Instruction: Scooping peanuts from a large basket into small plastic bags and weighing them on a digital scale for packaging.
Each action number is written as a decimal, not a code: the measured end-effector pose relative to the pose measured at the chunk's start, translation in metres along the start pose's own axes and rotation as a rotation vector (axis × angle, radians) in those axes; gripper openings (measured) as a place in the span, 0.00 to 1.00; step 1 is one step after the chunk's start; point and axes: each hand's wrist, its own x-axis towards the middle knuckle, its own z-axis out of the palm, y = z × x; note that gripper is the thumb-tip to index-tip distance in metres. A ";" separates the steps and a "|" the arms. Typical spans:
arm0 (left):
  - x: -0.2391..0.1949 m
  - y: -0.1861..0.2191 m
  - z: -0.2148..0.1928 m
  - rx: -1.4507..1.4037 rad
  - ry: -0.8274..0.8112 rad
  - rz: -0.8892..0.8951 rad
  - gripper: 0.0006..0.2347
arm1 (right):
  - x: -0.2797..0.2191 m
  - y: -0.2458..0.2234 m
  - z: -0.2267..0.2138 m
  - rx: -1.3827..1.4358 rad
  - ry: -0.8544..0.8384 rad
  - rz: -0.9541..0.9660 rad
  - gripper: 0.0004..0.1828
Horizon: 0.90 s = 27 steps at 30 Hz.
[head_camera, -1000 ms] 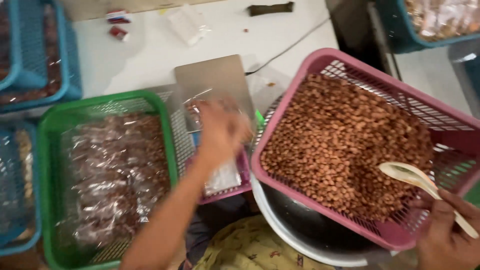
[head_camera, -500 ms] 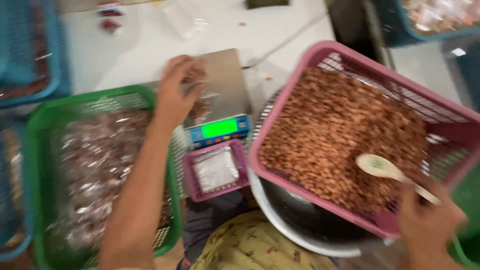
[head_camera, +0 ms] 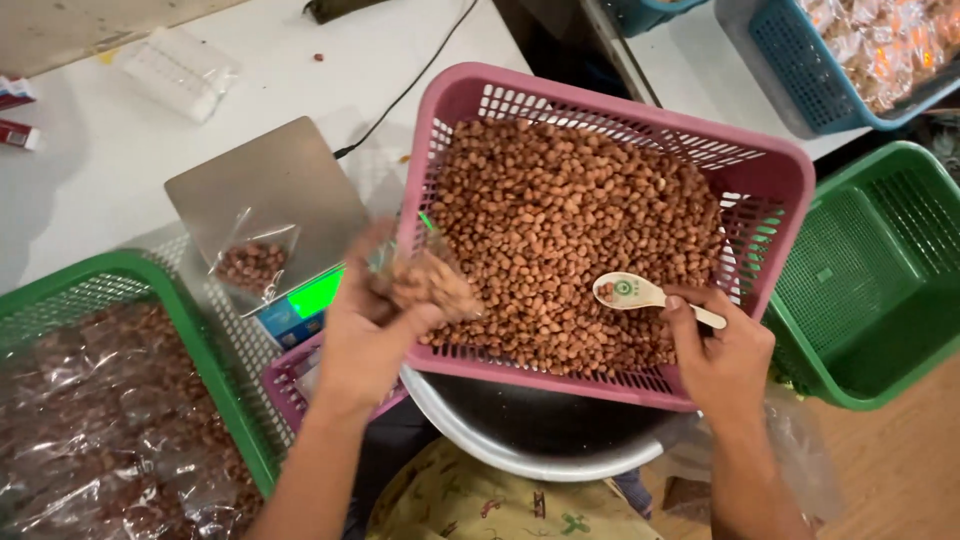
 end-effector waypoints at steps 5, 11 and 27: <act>-0.009 0.004 0.030 0.368 -0.197 -0.038 0.35 | 0.001 0.001 -0.002 0.062 -0.029 -0.081 0.08; -0.005 -0.033 0.029 0.163 -0.364 0.145 0.33 | 0.003 0.009 0.007 0.127 0.055 -0.160 0.05; -0.015 -0.014 0.062 0.553 -0.392 0.062 0.25 | 0.023 -0.031 -0.014 0.373 0.032 -0.594 0.11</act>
